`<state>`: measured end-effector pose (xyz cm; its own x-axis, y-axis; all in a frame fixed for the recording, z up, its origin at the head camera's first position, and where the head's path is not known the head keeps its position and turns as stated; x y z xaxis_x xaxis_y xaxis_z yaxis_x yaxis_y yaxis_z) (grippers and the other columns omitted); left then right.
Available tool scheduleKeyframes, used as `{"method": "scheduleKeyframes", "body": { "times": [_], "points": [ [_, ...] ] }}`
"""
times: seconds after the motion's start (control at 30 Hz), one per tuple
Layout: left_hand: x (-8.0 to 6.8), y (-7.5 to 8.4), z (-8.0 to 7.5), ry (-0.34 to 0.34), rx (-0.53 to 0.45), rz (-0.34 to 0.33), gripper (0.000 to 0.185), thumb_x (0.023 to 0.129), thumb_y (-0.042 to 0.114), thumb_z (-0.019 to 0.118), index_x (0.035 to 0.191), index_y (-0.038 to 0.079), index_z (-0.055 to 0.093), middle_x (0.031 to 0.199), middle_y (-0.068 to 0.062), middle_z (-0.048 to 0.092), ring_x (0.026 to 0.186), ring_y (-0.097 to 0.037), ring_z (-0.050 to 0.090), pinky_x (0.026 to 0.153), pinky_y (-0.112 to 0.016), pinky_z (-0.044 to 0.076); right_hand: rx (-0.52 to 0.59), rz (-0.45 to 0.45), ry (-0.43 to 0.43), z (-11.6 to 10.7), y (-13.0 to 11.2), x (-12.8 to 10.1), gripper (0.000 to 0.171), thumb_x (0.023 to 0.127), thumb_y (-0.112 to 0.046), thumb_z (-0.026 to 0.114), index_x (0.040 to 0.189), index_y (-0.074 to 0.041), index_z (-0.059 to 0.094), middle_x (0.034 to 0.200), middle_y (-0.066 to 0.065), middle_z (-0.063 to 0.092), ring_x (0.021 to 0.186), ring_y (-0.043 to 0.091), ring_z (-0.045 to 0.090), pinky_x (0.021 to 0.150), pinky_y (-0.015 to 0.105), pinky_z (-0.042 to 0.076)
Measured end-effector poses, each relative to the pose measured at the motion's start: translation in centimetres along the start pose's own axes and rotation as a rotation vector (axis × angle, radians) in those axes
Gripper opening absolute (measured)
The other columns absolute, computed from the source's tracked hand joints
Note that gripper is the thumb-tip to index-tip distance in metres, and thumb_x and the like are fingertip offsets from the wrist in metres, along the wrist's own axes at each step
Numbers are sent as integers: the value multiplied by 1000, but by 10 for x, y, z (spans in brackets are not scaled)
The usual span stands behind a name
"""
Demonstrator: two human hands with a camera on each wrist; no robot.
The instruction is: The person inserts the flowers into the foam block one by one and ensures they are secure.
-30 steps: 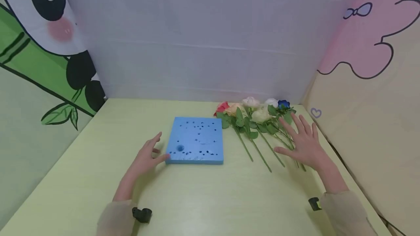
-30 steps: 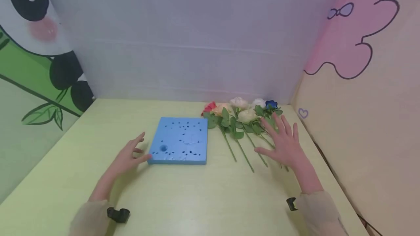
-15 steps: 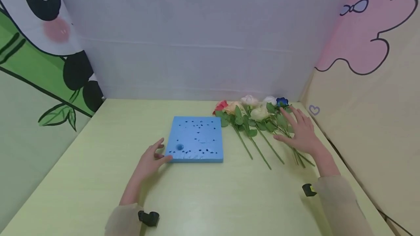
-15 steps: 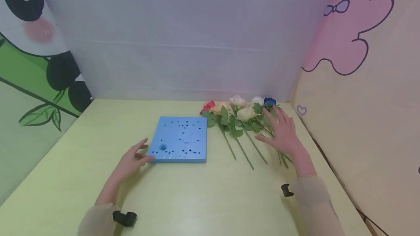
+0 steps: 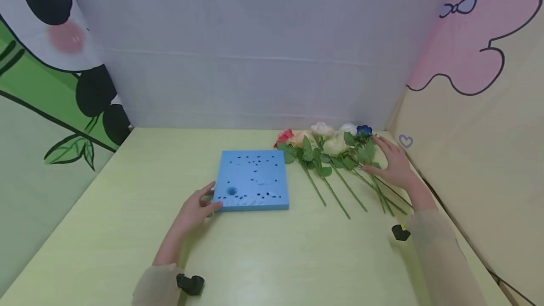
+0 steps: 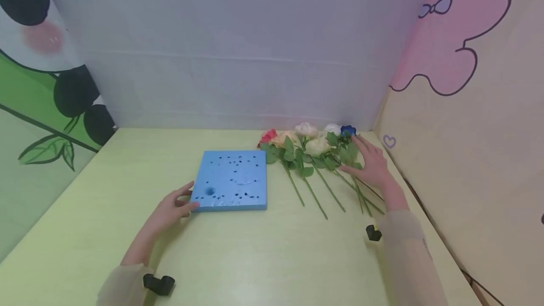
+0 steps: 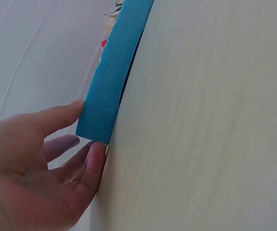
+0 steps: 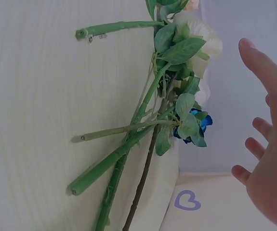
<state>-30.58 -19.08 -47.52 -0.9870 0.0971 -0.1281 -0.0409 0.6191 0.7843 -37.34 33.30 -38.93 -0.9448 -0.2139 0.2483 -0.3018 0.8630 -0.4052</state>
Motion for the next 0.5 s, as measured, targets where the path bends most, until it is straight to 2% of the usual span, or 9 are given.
{"method": "scheduleKeyframes", "body": {
  "times": [0.17,0.33,0.4,0.5],
  "points": [
    [0,-2,3,-45,-20,-2,71,97,27,62,156,10,28,149,-24,43,102,-24,65,80,-28,52,57,40,-5,2,15,-2,97,86,-41,73,160,-17,14,161,27,21,145,56,15,111,78,13],
    [2,-3,0,-51,-31,0,71,98,27,62,158,14,25,150,-24,42,106,-28,65,82,-31,53,102,88,-25,7,29,0,97,88,-42,72,160,-15,13,162,26,19,146,55,12,113,77,9],
    [2,-3,-1,-56,-45,6,72,97,27,62,158,15,25,149,-25,43,106,-30,65,81,-31,53,122,109,-32,9,34,-2,97,89,-42,71,160,-14,12,162,27,17,146,54,13,113,76,11],
    [1,-2,0,-73,-52,13,72,97,27,63,158,14,25,147,-26,44,106,-31,65,80,-31,52,162,132,-35,13,41,-7,95,90,-40,69,160,-11,12,161,29,18,144,55,19,112,74,19]
  ]
}}
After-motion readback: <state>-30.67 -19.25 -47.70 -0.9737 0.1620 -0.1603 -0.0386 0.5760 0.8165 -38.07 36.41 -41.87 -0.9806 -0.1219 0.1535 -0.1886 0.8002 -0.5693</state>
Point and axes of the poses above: each hand's wrist, its own x-axis towards the middle knuckle, its own z-axis out of the palm, y = z × x, the point moved 9 cm from there along x, towards the middle knuckle
